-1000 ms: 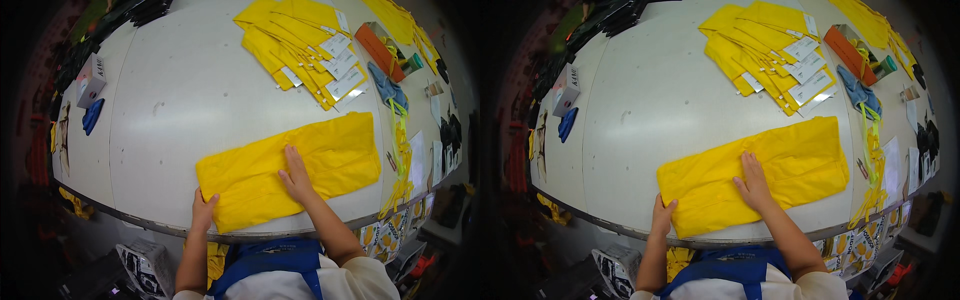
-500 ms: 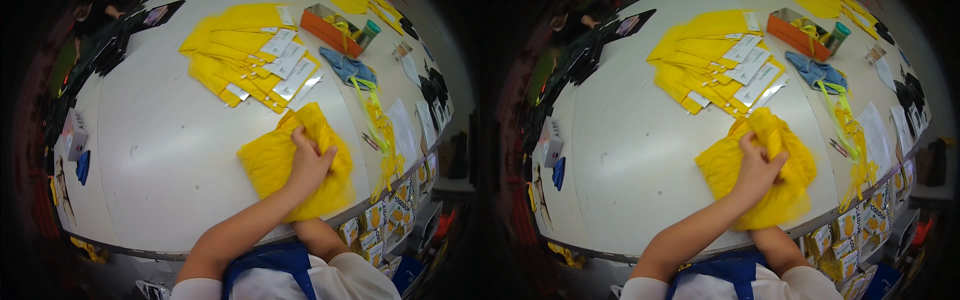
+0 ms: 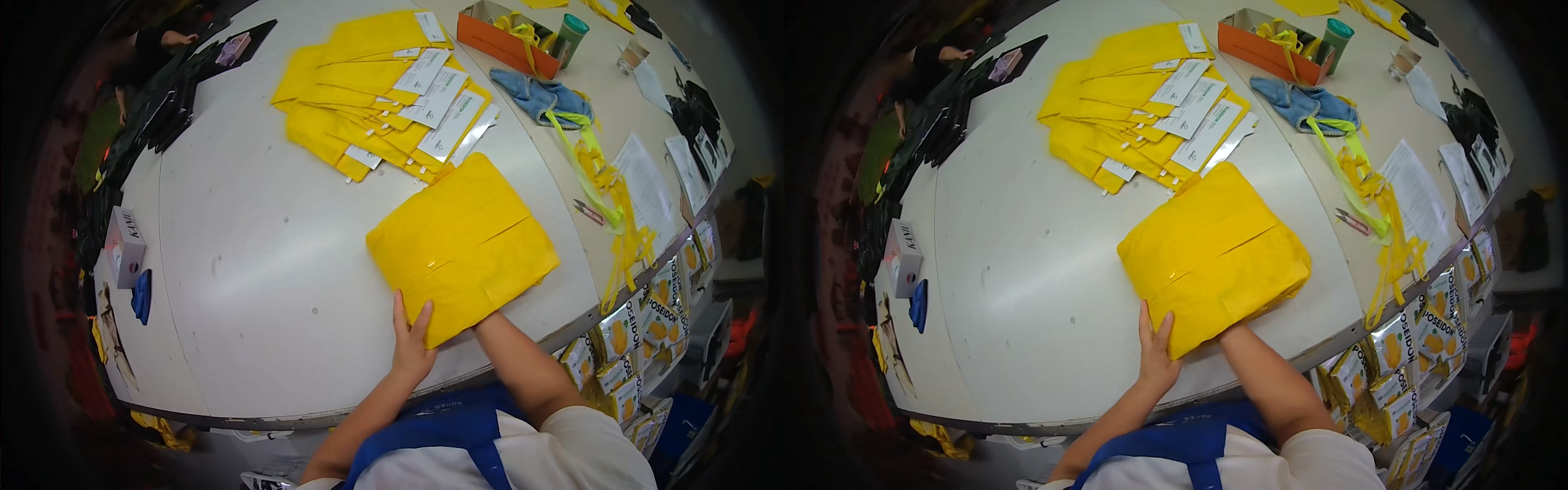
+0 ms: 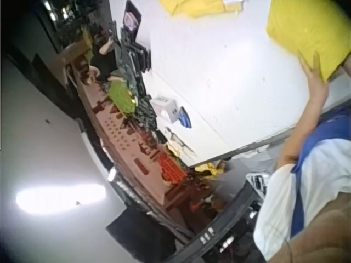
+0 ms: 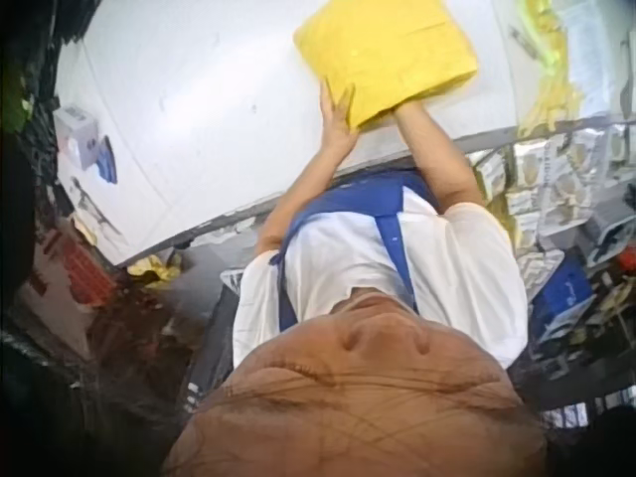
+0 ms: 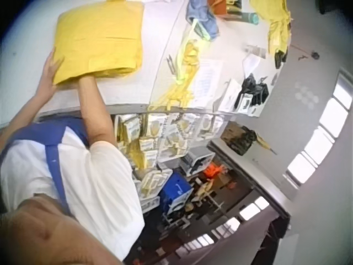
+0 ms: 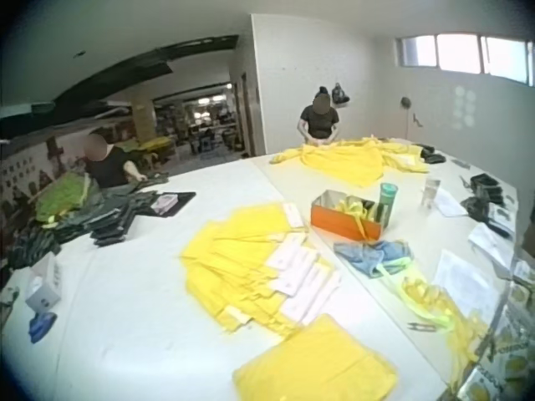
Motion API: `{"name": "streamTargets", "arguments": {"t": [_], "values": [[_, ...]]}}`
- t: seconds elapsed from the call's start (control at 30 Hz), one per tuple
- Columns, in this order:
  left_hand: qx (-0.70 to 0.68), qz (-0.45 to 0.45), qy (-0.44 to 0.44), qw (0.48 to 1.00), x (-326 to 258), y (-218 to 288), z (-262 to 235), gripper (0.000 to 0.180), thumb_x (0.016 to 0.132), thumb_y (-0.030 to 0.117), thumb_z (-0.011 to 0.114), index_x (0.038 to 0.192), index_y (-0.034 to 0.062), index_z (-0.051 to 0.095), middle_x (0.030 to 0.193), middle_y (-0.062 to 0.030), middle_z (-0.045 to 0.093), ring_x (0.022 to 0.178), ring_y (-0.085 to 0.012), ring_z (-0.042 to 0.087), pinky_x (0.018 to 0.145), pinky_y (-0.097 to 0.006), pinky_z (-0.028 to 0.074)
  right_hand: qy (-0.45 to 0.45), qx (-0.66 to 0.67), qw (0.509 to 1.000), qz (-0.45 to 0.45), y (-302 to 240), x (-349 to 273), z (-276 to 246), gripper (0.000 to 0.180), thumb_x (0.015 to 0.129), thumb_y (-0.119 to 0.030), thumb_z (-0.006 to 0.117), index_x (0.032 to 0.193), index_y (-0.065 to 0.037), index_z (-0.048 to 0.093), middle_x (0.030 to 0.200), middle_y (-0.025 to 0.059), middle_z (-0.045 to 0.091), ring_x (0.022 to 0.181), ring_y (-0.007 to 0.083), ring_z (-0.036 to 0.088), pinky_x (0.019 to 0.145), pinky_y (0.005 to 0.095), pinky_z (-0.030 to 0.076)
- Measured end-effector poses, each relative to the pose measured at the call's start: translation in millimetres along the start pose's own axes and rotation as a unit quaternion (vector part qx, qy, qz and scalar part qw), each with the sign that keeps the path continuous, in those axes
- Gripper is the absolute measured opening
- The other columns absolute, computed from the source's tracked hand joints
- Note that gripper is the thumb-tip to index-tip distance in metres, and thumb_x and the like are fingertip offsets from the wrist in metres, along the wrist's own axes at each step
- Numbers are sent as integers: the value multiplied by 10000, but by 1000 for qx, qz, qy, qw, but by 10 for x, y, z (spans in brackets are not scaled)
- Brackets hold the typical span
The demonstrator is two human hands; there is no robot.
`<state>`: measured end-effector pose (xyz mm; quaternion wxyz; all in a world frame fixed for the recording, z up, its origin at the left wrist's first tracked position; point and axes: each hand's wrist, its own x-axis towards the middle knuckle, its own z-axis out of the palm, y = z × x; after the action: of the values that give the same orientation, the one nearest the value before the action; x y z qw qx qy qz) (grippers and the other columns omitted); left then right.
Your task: The person folds a yellow t-shirt on a white table, aligning the sleeves and edges, then folds it into a compact rectangle. The person repeats the process with another yellow t-shirt, smoothing and folding it neatly.
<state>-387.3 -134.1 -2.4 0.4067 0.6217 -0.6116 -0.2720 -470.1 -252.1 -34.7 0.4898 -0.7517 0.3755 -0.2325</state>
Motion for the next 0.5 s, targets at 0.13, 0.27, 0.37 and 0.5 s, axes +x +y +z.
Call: {"name": "streamTargets", "arguments": {"t": [0.13,0.27,0.37,0.5], "values": [[45,-45,-1,998,11,78,-31,796,689,-162,576,1358,253,456,1459,-314,117,1329,-498,226,1076,-455,297,-150,-117,981,36,-423,-568,-675,438,935,-258,485,1319,-49,454,1386,138,441,1255,312,431,1046,403,341],[81,-80,-28,993,-72,42,-40,769,670,-175,553,1306,258,532,1449,-304,164,1317,-477,259,1076,-430,303,-427,123,869,220,-669,-910,-1802,414,914,-213,540,1284,-35,486,1241,121,550,1149,234,526,942,330,428],[88,-74,-35,993,-82,13,-29,755,666,-171,549,1286,258,557,1445,-293,187,1314,-461,275,1076,-424,306,181,-138,960,166,-82,-857,-2109,503,883,-260,578,1301,-13,446,1235,167,547,1129,259,539,932,320,435],[120,-40,-59,990,-21,-93,-278,769,697,-162,547,1344,250,487,1456,-250,212,1325,-414,290,1068,-432,318,161,99,946,263,589,-711,-1776,573,906,-311,565,1318,35,367,1222,220,550,1117,305,552,961,349,415]]}}
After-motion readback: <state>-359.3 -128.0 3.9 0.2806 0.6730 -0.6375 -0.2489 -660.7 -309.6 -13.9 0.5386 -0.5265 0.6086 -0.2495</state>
